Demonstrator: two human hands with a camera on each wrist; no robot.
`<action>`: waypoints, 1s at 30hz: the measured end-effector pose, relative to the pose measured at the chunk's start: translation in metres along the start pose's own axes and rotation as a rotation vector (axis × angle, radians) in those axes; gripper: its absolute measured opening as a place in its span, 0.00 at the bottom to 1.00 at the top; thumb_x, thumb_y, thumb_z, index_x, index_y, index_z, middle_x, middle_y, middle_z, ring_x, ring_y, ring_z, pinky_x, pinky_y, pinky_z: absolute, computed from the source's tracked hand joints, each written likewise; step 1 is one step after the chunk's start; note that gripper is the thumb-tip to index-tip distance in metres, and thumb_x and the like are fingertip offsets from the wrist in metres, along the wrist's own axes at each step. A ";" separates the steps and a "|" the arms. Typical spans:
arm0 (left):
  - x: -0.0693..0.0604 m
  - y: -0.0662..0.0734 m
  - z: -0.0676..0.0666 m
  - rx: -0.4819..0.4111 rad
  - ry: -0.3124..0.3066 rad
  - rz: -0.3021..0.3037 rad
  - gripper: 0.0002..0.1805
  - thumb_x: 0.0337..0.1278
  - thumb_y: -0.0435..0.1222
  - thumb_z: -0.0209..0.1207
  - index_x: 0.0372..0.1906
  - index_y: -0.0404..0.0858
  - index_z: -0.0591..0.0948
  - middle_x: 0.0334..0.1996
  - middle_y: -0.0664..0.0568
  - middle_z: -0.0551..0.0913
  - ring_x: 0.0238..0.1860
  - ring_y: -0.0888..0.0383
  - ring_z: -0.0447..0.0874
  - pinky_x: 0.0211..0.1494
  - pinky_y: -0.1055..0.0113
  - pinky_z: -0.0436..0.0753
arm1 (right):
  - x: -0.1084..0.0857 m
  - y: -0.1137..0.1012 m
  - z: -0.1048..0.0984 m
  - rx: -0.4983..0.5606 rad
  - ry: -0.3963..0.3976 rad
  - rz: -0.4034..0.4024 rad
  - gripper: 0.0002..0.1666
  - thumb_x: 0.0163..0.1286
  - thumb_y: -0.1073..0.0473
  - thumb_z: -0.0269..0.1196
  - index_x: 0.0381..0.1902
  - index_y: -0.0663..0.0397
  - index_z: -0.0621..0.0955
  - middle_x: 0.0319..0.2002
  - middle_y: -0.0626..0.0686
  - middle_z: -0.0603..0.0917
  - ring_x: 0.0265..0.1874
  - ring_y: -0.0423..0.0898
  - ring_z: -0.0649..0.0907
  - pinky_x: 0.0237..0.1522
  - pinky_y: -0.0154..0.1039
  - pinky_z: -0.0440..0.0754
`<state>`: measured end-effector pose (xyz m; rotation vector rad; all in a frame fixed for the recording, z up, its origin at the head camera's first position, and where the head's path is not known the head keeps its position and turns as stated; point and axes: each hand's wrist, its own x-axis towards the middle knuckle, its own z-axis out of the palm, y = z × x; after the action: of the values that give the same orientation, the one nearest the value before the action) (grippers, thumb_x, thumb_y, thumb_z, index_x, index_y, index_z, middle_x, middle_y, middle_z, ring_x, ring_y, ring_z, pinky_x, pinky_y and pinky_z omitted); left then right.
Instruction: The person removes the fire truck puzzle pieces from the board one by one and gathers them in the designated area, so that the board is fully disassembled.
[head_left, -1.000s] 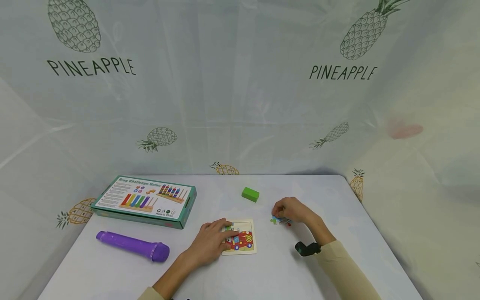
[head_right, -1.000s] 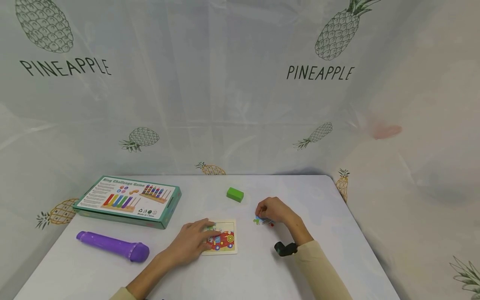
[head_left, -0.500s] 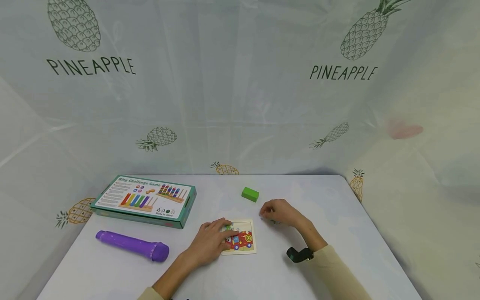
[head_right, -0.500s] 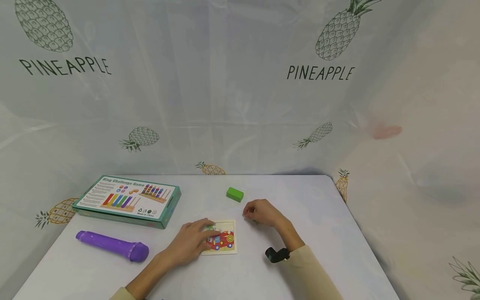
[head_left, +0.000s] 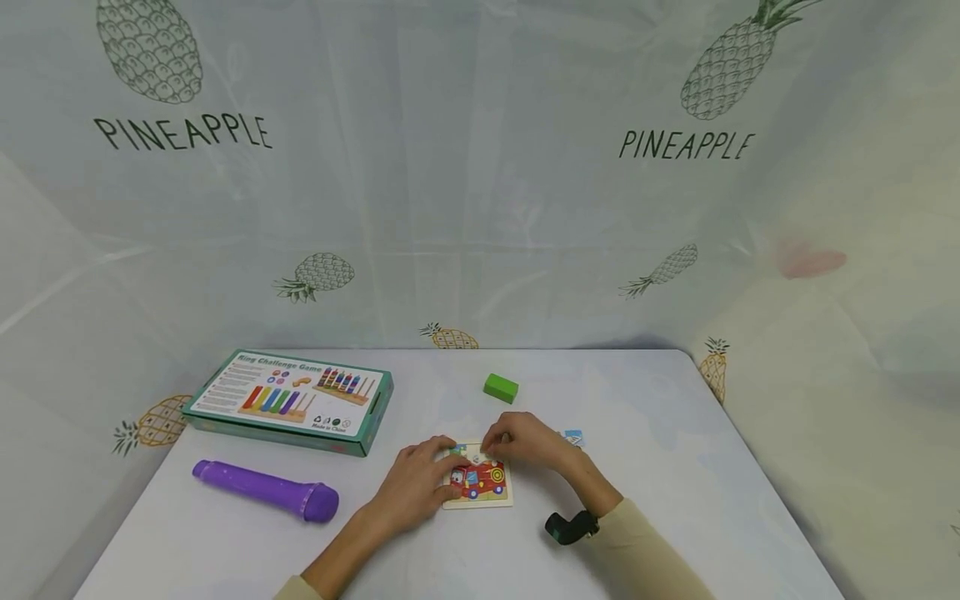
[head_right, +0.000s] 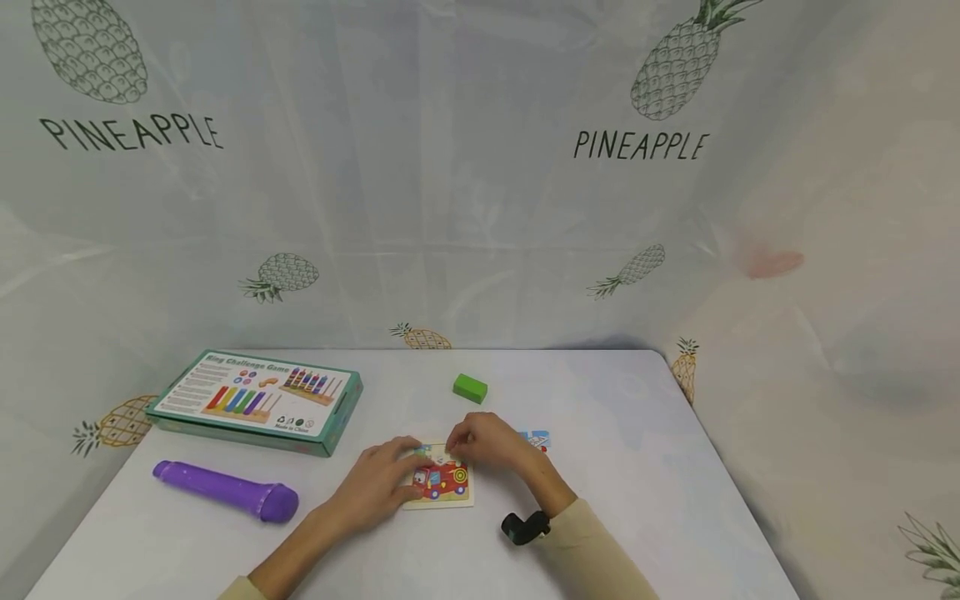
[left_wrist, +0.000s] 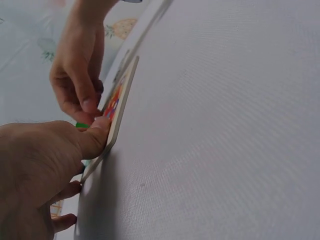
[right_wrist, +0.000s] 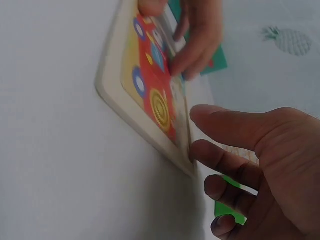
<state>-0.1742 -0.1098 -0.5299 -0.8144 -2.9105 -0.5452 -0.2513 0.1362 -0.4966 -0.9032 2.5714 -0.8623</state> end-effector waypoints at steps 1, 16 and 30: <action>0.000 0.000 0.000 -0.007 -0.001 -0.006 0.21 0.59 0.53 0.67 0.58 0.59 0.83 0.64 0.52 0.74 0.66 0.49 0.73 0.63 0.38 0.70 | 0.001 -0.002 0.003 -0.010 -0.008 -0.012 0.06 0.69 0.57 0.67 0.41 0.42 0.90 0.36 0.37 0.82 0.36 0.36 0.77 0.39 0.33 0.77; -0.004 -0.003 0.001 -0.055 0.032 -0.027 0.20 0.60 0.56 0.65 0.56 0.60 0.85 0.65 0.50 0.75 0.65 0.47 0.74 0.63 0.38 0.70 | 0.005 -0.020 0.018 -0.040 -0.042 -0.045 0.12 0.71 0.60 0.64 0.49 0.46 0.88 0.40 0.40 0.83 0.38 0.35 0.76 0.42 0.32 0.76; -0.003 -0.004 0.002 -0.071 0.067 -0.016 0.16 0.57 0.53 0.68 0.51 0.59 0.88 0.66 0.50 0.75 0.66 0.46 0.73 0.62 0.37 0.70 | 0.006 -0.022 0.022 -0.031 -0.026 -0.031 0.12 0.74 0.63 0.58 0.47 0.49 0.87 0.30 0.38 0.78 0.36 0.37 0.74 0.43 0.34 0.73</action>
<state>-0.1735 -0.1139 -0.5336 -0.7654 -2.8542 -0.6671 -0.2360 0.1084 -0.5002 -0.9591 2.5619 -0.8150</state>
